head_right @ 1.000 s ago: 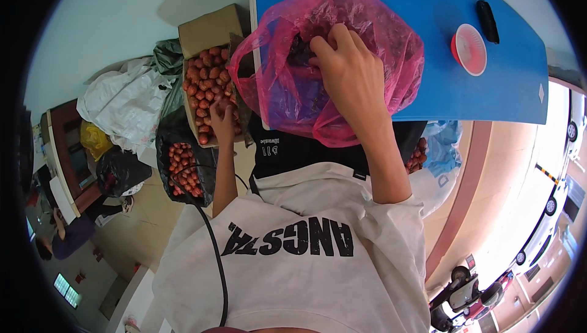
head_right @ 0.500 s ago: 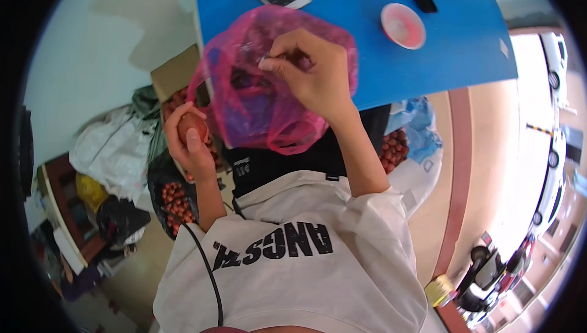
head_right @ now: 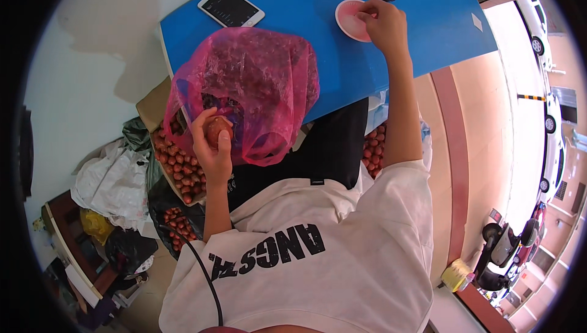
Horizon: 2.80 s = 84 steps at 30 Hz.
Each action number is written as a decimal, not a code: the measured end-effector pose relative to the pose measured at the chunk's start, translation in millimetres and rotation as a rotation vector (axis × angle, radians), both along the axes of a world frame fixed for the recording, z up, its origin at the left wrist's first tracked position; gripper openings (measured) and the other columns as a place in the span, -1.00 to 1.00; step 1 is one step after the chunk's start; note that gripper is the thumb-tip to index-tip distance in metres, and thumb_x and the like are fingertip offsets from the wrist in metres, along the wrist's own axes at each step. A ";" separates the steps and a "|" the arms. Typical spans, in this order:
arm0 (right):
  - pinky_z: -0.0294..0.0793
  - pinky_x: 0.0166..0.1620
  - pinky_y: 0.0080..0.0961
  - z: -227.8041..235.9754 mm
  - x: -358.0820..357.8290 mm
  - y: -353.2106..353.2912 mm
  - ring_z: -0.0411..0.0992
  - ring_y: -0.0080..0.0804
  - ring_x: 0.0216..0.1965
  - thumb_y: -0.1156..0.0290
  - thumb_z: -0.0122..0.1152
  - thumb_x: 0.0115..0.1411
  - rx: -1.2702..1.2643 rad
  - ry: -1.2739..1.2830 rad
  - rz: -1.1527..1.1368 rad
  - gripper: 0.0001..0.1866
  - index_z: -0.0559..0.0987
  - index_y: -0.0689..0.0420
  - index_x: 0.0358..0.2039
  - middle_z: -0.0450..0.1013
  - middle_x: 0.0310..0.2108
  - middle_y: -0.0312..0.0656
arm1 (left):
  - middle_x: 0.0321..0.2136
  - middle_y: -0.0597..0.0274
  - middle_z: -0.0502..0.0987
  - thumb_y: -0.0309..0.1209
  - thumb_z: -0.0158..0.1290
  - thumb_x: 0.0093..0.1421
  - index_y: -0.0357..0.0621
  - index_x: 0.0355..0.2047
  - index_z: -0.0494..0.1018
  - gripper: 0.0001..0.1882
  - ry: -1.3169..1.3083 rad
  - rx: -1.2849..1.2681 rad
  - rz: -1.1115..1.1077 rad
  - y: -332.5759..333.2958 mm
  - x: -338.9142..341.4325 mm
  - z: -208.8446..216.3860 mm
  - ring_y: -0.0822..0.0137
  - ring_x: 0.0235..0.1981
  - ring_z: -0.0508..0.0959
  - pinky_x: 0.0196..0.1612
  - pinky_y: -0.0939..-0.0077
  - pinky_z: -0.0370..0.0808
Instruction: The recorder is sorting and peeling lychee fruits on a table in a break room.
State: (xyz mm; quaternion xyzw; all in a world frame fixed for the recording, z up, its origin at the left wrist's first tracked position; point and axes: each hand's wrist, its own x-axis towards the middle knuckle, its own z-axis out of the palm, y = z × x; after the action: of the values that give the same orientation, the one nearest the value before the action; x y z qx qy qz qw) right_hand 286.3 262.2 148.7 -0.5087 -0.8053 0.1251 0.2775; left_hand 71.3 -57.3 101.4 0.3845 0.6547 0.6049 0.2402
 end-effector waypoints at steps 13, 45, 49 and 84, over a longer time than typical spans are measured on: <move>0.55 -0.29 -0.51 -24.9 15.7 22.2 0.54 -0.31 -0.38 0.51 0.34 0.04 0.103 -0.106 0.039 -0.85 0.71 0.17 -0.32 0.62 -0.35 -0.17 | -0.24 0.16 0.50 -0.47 0.08 0.12 -0.20 -0.06 0.42 -0.65 0.015 -0.073 -0.051 19.9 10.3 -1.5 0.35 -0.37 0.48 -0.23 0.55 0.44; 0.45 -0.26 -0.70 -70.7 -99.7 -189.7 0.43 -0.49 -0.41 0.79 0.33 -0.05 -1.089 0.943 0.668 -0.83 0.62 0.27 -0.44 0.54 -0.37 -0.15 | -0.50 0.11 0.51 -0.23 -0.16 0.34 -0.26 -0.35 0.47 -0.65 -0.543 0.115 0.016 17.5 -22.3 -35.0 0.42 -0.54 0.40 -0.43 0.63 0.33; 0.44 -0.27 -0.70 -70.8 -104.3 -192.1 0.42 -0.50 -0.41 0.80 0.31 -0.05 -1.054 0.900 0.662 -0.83 0.62 0.27 -0.44 0.54 -0.38 -0.15 | -0.48 0.14 0.51 -0.25 -0.15 0.35 -0.27 -0.37 0.48 -0.66 -0.499 0.106 0.017 17.0 -26.0 -41.0 0.43 -0.52 0.40 -0.39 0.63 0.35; 0.44 -0.31 -0.67 -37.7 -110.2 -214.5 0.43 -0.49 -0.42 0.91 0.04 -0.10 -0.786 0.764 0.651 -0.74 0.57 0.29 -0.49 0.53 -0.41 -0.19 | -0.54 0.33 0.45 -0.34 -0.19 0.33 -0.20 -0.38 0.47 -0.72 -0.104 -0.046 0.110 11.1 -14.1 -1.7 0.53 -0.58 0.28 -0.45 0.68 0.22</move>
State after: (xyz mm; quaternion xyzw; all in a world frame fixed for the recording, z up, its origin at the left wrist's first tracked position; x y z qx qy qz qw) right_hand 176.1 47.8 111.0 -0.2212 -0.6570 0.6619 0.2853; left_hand 57.3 -46.2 99.7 0.3105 0.6751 0.6211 0.2493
